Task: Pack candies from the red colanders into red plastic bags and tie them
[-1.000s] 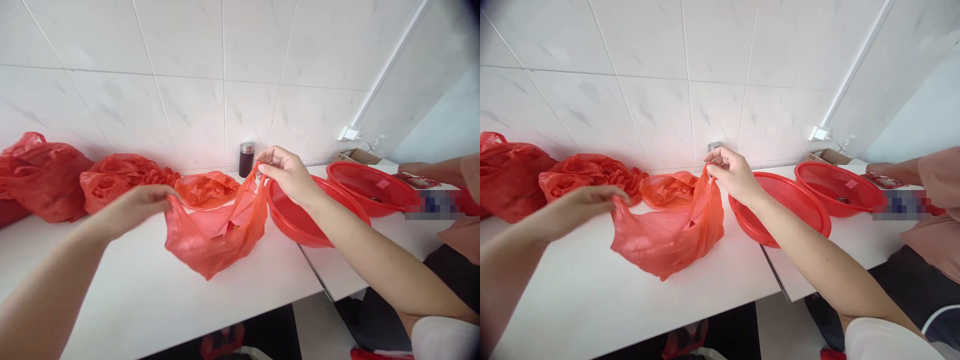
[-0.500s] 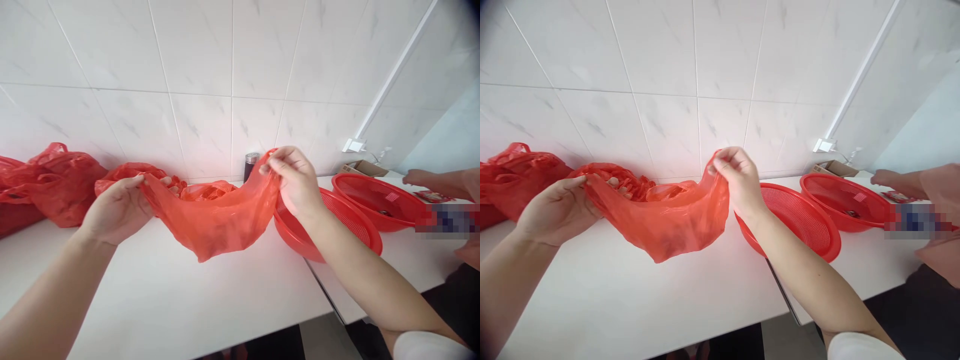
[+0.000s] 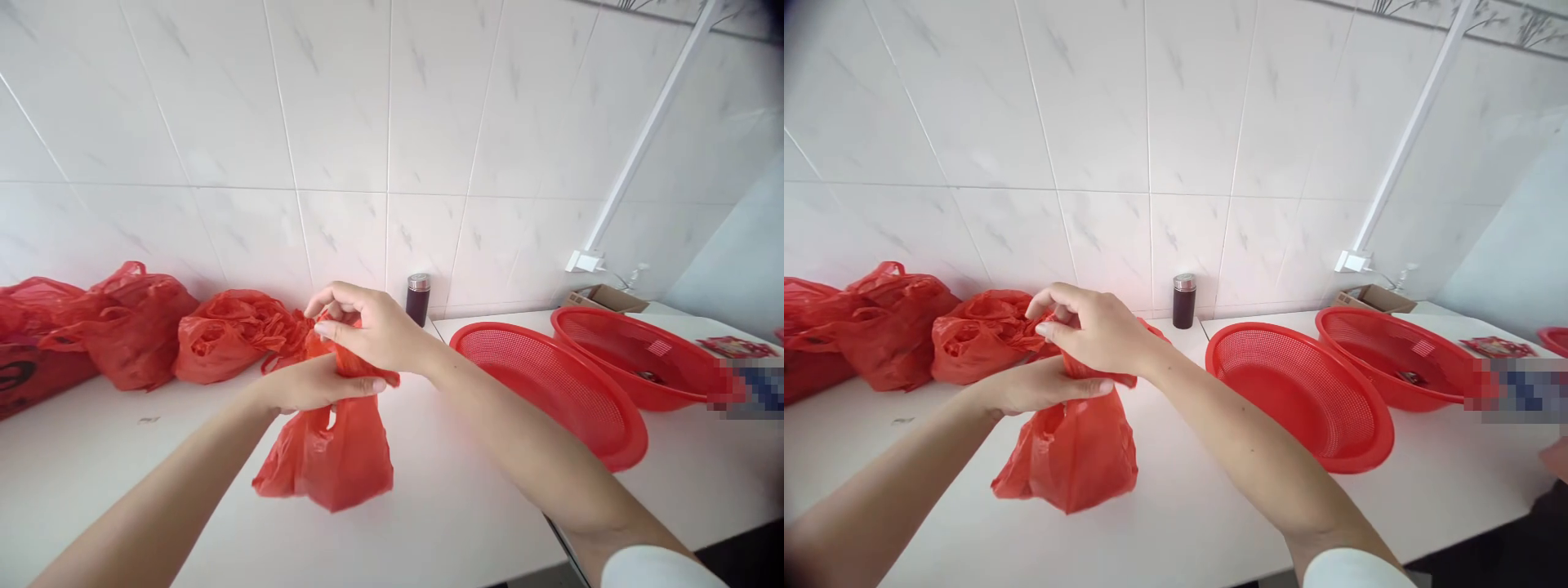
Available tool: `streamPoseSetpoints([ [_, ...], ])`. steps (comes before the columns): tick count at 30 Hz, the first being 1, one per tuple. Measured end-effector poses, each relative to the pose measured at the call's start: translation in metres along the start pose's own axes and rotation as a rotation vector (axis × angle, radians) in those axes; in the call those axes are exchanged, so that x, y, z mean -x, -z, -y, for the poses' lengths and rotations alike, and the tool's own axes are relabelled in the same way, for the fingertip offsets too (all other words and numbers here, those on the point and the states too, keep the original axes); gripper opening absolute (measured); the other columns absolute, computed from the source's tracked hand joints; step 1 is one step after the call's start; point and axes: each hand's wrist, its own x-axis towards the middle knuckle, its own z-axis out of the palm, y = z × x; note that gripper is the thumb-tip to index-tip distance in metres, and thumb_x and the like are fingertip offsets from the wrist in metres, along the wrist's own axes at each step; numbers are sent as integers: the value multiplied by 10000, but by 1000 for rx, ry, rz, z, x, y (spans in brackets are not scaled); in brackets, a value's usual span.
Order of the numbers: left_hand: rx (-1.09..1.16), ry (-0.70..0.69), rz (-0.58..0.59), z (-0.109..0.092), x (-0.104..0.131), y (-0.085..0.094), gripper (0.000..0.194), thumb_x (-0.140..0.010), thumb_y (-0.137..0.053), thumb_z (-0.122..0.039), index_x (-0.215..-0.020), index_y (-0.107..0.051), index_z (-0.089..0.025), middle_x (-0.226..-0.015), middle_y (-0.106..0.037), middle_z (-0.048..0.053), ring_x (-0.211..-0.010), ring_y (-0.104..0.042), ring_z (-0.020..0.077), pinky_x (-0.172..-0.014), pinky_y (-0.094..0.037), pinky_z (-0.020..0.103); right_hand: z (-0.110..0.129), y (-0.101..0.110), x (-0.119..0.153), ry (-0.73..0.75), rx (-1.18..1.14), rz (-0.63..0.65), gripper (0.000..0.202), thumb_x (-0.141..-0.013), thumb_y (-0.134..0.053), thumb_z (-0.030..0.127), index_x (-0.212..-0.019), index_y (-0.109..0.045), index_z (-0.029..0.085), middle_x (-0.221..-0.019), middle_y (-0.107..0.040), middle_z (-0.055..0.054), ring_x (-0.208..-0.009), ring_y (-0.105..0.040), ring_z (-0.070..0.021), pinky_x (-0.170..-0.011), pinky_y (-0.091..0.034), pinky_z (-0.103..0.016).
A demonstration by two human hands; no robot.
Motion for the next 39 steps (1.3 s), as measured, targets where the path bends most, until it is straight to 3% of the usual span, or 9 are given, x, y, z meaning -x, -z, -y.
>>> streamPoseSetpoints([
  [3, 83, 138, 113, 5, 1, 1, 226, -700, -728, -423, -828, -751, -237, -908, -724, 100, -924, -666, 322, -722, -533, 389, -15, -2, 5, -81, -51, -64, 254, -874, -593, 323, -1119, -552, 271, -1009, -606, -3, -932, -587, -133, -836, -487, -304],
  [5, 127, 171, 30, 12, 3, 8, 302, -739, -683, -483, -896, -735, -230, -933, -719, 98, -863, -670, 290, -653, -517, 346, -30, -2, 19, -203, -94, -37, 354, -817, -669, 373, -1129, -542, 267, -1098, -593, -32, -970, -593, -159, -798, -510, -315],
  [9, 130, 202, -34, 26, 6, 16, 331, -771, -633, -538, -785, -657, -207, -757, -624, 32, -633, -555, 163, -522, -382, 255, -53, -8, 50, -376, -246, -5, 178, -849, -620, 374, -892, -538, 221, -818, -591, 7, -726, -619, -143, -681, -541, -325],
  [14, 104, 193, 2, 37, 7, 11, 373, -792, -590, -562, -679, -511, -216, -606, -371, -48, -539, -331, 120, -498, -228, 253, -57, -26, 64, -366, -194, -171, 173, -857, -602, 384, -905, -529, 234, -899, -581, -3, -810, -608, -153, -695, -536, -318],
  [19, 57, 165, 13, 41, 7, 17, 398, -800, -554, -606, -736, -510, -216, -644, -355, -48, -577, -327, 121, -519, -239, 250, -70, -38, 61, -388, -99, -159, 175, -876, -562, 385, -979, -568, 243, -1013, -609, -26, -844, -601, -155, -717, -527, -326],
  [24, 64, 136, 21, 47, 3, 22, 377, -852, -517, -574, -763, -447, -214, -636, -328, -58, -563, -315, 104, -496, -241, 223, -67, -38, 58, -379, -177, -249, 173, -887, -546, 384, -866, -549, 212, -848, -606, -4, -759, -608, -149, -656, -522, -293],
  [28, 135, 131, 13, 46, 0, 21, 347, -880, -521, -491, -722, -411, -202, -620, -369, -54, -515, -358, 89, -468, -273, 222, -36, -52, 67, -208, -39, -378, 58, -894, -533, 256, -861, -558, 216, -815, -634, -1, -745, -604, -137, -682, -505, -272],
  [34, 117, 28, 254, 32, 14, 25, 227, -885, -569, -380, -790, -558, -174, -733, -558, -11, -665, -524, 112, -653, -431, 252, -11, -69, 89, 233, 263, -220, 193, -807, -526, 83, -898, -620, 224, -829, -624, -23, -790, -572, -163, -763, -485, -328],
  [39, -129, 48, 249, 31, 17, 23, 92, -822, -618, -271, -868, -625, -192, -745, -571, -21, -664, -532, 112, -622, -436, 242, -41, -55, 88, -151, -195, -266, 287, -895, -521, 265, -1177, -569, 279, -1124, -578, -46, -1083, -545, -189, -964, -436, -366],
])
